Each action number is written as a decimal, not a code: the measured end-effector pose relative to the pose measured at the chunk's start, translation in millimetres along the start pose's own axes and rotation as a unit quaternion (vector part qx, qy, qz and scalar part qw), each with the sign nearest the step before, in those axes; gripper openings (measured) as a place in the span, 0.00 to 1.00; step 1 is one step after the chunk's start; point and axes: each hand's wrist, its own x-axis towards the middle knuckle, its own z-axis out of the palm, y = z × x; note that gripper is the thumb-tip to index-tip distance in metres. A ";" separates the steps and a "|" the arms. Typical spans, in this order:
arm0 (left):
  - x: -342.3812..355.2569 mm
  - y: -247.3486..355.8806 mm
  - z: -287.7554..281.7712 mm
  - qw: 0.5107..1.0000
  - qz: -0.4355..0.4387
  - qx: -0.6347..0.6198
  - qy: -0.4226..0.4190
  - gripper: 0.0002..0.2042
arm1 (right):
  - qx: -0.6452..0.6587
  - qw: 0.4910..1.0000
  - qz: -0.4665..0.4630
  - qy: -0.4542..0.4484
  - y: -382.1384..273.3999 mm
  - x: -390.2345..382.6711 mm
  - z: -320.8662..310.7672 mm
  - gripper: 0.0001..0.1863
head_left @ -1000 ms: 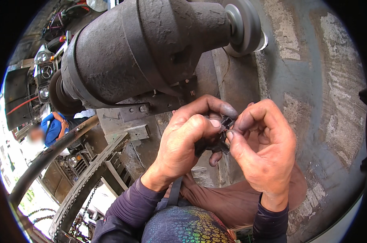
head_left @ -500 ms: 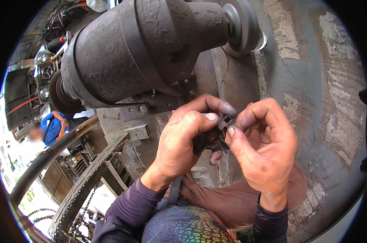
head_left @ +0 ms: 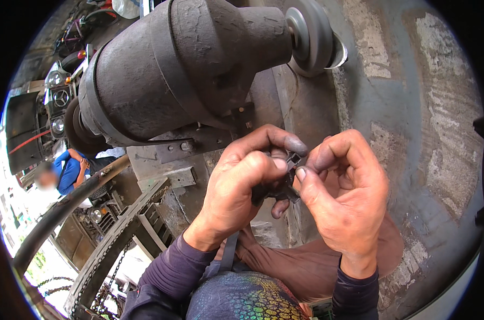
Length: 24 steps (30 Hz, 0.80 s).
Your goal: The person sits on the floor and repeatedly presses small metal pieces against a rotating grinding wheel to smooth or shape them. The person holds each piece with both hands, rotates it to grind different edges, and inspects it between passes.
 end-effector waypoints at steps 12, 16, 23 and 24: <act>2.6 -4.1 -0.3 1.000 0.009 -0.012 0.002 0.16 | -0.002 0.999 -0.039 -0.026 1.2 2.0 -0.2 0.10; 2.2 -3.7 0.0 1.000 0.007 -0.017 0.002 0.16 | -0.002 0.999 -0.035 -0.028 -0.4 1.6 0.0 0.10; 1.9 -2.2 -0.1 1.000 0.011 -0.009 -0.001 0.16 | 0.007 0.999 -0.032 -0.005 -0.3 0.1 3.2 0.10; 1.5 -1.9 0.1 1.000 0.009 -0.006 -0.001 0.16 | 0.013 1.000 -0.027 -0.001 0.4 -0.1 3.5 0.10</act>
